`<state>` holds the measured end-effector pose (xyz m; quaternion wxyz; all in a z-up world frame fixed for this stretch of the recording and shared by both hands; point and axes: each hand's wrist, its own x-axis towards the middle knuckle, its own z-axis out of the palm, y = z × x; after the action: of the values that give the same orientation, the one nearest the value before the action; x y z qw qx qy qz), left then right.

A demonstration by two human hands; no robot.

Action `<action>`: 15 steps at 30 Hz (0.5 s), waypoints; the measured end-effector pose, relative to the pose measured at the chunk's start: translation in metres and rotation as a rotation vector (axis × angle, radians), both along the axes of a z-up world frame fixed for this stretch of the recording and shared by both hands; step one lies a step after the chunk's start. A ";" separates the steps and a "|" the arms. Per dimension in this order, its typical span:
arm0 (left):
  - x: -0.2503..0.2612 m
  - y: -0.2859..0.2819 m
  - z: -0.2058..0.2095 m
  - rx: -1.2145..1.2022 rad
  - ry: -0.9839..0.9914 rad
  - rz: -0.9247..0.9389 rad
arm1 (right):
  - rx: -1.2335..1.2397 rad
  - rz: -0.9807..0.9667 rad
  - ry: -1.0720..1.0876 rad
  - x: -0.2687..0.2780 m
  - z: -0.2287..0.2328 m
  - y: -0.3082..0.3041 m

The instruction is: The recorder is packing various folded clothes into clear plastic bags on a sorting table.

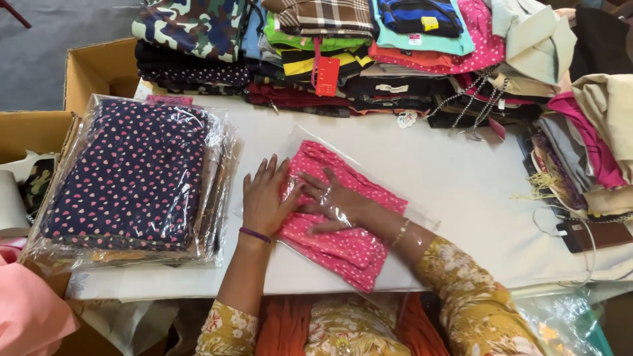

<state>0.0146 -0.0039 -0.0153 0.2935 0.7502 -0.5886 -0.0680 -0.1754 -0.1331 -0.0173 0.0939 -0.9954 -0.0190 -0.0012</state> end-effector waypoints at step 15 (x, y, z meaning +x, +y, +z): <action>0.004 0.002 -0.004 -0.212 0.164 -0.164 | 0.211 -0.097 0.204 0.016 0.001 0.027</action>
<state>0.0190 -0.0021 -0.0192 0.4116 0.6562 -0.6260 -0.0903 -0.1590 -0.1060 -0.0162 0.1993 -0.9747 0.0391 0.0932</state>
